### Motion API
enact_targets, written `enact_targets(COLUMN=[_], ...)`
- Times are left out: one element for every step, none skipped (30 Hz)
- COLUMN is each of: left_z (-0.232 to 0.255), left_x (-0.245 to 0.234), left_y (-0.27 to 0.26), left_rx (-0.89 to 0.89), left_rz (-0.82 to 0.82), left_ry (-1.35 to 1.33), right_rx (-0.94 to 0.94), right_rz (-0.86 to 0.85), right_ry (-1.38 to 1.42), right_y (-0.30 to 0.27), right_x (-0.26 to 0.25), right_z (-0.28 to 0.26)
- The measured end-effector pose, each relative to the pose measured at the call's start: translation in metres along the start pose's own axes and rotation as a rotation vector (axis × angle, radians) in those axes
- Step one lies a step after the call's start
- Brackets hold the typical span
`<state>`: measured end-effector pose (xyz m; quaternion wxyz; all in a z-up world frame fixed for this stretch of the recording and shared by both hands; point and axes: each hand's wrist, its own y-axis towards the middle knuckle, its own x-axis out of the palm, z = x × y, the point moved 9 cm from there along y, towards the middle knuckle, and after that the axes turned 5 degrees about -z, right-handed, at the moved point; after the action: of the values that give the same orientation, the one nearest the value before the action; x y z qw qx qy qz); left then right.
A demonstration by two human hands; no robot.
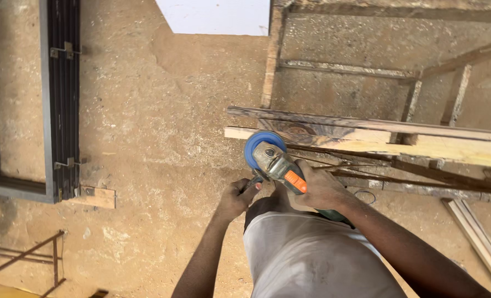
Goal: The person uses an angle grinder with a sanding disc to smooth the surface of a wooden plank resting on a metal frame. They move the tool back and forth along the length of the plank, occasionally repositioning it to work on different sections.
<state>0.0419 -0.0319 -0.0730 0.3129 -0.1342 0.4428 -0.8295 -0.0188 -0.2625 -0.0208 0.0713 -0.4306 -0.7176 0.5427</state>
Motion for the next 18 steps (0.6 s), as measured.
enact_targets(left_z=[0.006,0.011,0.017,0.022,0.027,0.031,0.033,0.035,0.037,0.042,0.046,0.05,0.054,0.058,0.06,0.062,0.065,0.068], left_x=[0.01,0.02,0.03,0.04,0.049,0.059,0.069,0.078,0.088,0.097,0.104,0.113,0.121,0.13,0.14,0.148,0.156,0.164], left_y=[0.001,0.001,0.002,0.004,0.005,0.006,0.007,0.011,0.013,0.014,0.017,0.018,0.019,0.021,0.021,0.021,0.023,0.025], left_rx=[0.02,0.04,0.061,0.078,0.093,0.108,0.102,0.096,0.084,0.089,0.099,0.11,0.106,0.102,0.095,0.092,0.088,0.083], left_rz=[-0.017,-0.034,-0.046,-0.052,-0.06,-0.067,-0.09,-0.113,-0.139,-0.149,-0.159,-0.169,-0.185,-0.201,-0.219,-0.228,-0.236,-0.244], left_ry=[0.004,0.008,0.007,0.018,0.031,0.043,0.037,0.03,0.022,0.057,0.094,0.131,0.117,0.102,0.089,0.097,0.103,0.109], right_rx=[0.018,0.036,0.05,0.053,0.056,0.06,0.074,0.088,0.106,0.135,0.162,0.19,0.197,0.204,0.212,0.221,0.229,0.238], right_rz=[-0.002,-0.003,-0.006,0.004,0.013,0.022,0.03,0.037,0.038,0.026,0.018,0.011,0.018,0.025,0.03,0.038,0.043,0.049], right_ry=[0.026,0.052,0.072,0.077,0.085,0.092,0.099,0.106,0.114,0.116,0.119,0.121,0.112,0.103,0.096,0.142,0.186,0.23], right_y=[-0.008,-0.015,-0.019,-0.024,-0.03,-0.034,-0.039,-0.044,-0.049,-0.054,-0.059,-0.064,-0.068,-0.072,-0.077,-0.082,-0.087,-0.091], right_x=[-0.001,-0.001,-0.003,-0.005,-0.005,-0.006,-0.006,-0.006,-0.007,-0.007,-0.008,-0.008,-0.01,-0.013,-0.012,-0.012,-0.012,-0.011], right_z=[0.01,0.02,0.03,0.039,0.047,0.056,0.067,0.077,0.085,0.094,0.103,0.111,0.118,0.125,0.133,0.143,0.152,0.162])
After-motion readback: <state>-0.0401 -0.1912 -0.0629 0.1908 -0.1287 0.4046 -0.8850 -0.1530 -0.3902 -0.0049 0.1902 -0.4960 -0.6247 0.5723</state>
